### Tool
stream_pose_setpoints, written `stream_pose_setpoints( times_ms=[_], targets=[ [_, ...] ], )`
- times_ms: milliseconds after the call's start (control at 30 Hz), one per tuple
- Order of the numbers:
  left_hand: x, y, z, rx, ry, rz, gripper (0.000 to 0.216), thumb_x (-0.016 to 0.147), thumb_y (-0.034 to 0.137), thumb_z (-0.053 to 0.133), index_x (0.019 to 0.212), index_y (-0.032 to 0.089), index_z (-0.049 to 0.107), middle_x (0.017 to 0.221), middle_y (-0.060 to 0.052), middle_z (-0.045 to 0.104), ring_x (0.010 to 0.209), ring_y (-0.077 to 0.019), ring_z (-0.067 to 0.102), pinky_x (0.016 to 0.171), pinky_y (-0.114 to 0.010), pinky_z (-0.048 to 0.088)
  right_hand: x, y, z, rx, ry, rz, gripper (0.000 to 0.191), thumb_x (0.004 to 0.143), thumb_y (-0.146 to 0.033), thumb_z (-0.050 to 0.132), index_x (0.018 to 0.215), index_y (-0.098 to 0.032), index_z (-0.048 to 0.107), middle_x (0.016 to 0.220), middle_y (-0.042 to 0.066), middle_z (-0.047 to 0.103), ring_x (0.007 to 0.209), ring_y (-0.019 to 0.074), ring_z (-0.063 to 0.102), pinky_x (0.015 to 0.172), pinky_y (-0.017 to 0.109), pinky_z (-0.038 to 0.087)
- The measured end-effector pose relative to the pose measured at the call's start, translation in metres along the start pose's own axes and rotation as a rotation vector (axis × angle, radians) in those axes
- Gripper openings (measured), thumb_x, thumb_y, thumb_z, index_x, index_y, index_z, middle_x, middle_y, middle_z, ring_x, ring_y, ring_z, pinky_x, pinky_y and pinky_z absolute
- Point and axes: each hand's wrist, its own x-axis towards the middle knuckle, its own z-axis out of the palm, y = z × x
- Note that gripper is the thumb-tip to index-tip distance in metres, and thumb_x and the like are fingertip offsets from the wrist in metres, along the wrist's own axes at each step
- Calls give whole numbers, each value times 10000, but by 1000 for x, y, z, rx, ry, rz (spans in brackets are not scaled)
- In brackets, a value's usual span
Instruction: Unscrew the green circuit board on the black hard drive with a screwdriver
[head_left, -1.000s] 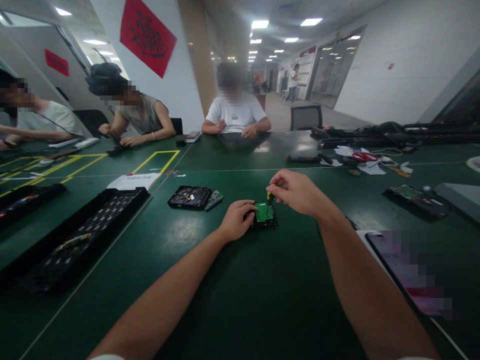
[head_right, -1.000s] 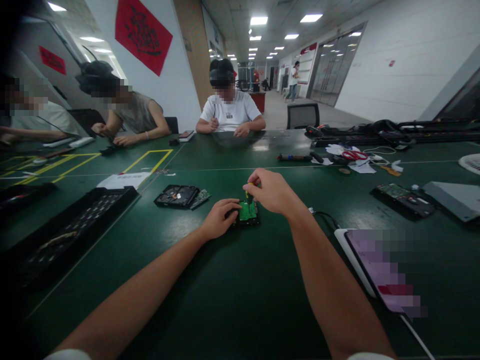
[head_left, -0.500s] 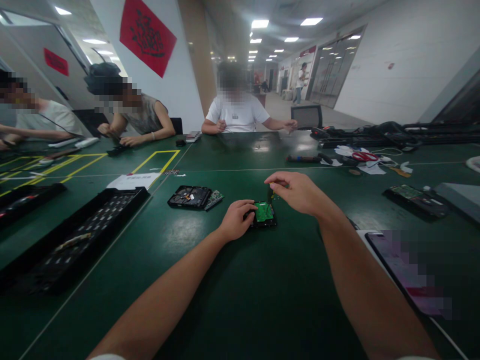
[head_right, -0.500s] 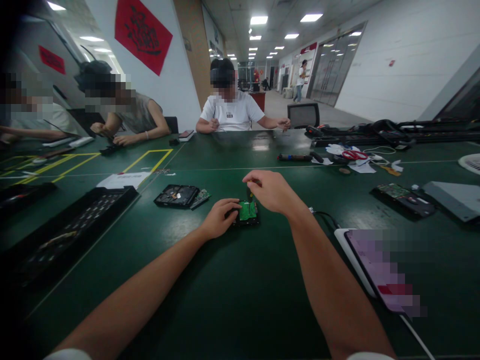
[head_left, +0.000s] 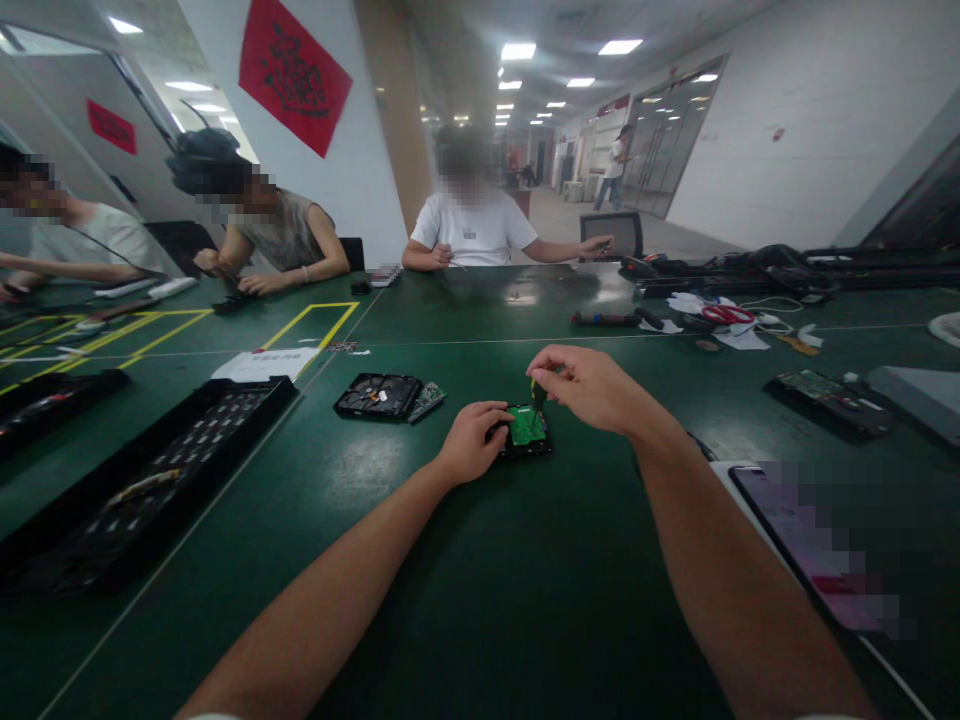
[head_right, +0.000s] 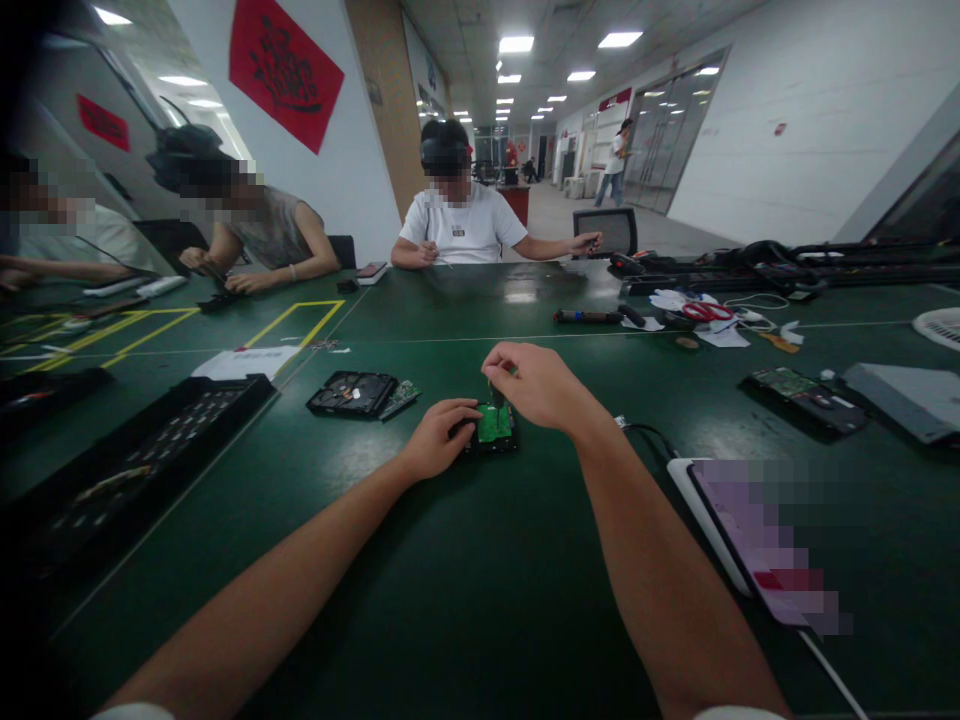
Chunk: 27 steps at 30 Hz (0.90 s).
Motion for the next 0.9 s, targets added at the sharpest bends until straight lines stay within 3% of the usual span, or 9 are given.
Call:
stream_pose_setpoints(
  times_ms=[367, 633, 900],
  targets=[
    [0, 0, -1, -4, -4, -8, 273, 941, 199, 614, 1186, 260, 720, 1308, -80, 688, 1245, -269, 626, 1113, -521, 461, -1, 1, -3, -49, 21, 54, 145, 954, -310, 623, 1023, -190, 664, 955, 62, 755, 657, 153, 681, 670, 284, 501],
    [0, 0, 0, 5, -6, -3, 279, 935, 193, 614, 1185, 258, 719, 1298, -81, 693, 1244, -265, 629, 1108, -517, 465, 0, -4, -4, -134, -5, -89, 209, 970, -222, 553, 1056, -232, 743, 1085, 61, 741, 906, 193, 667, 812, 307, 490],
    [0, -1, 1, -5, -2, -6, 275, 941, 202, 607, 1183, 264, 723, 1320, -79, 685, 1244, -270, 627, 1107, -527, 468, -2, -4, -4, -62, 23, 40, 155, 969, -262, 575, 1057, -196, 684, 966, 58, 757, 679, 156, 678, 708, 294, 494]
  ],
)
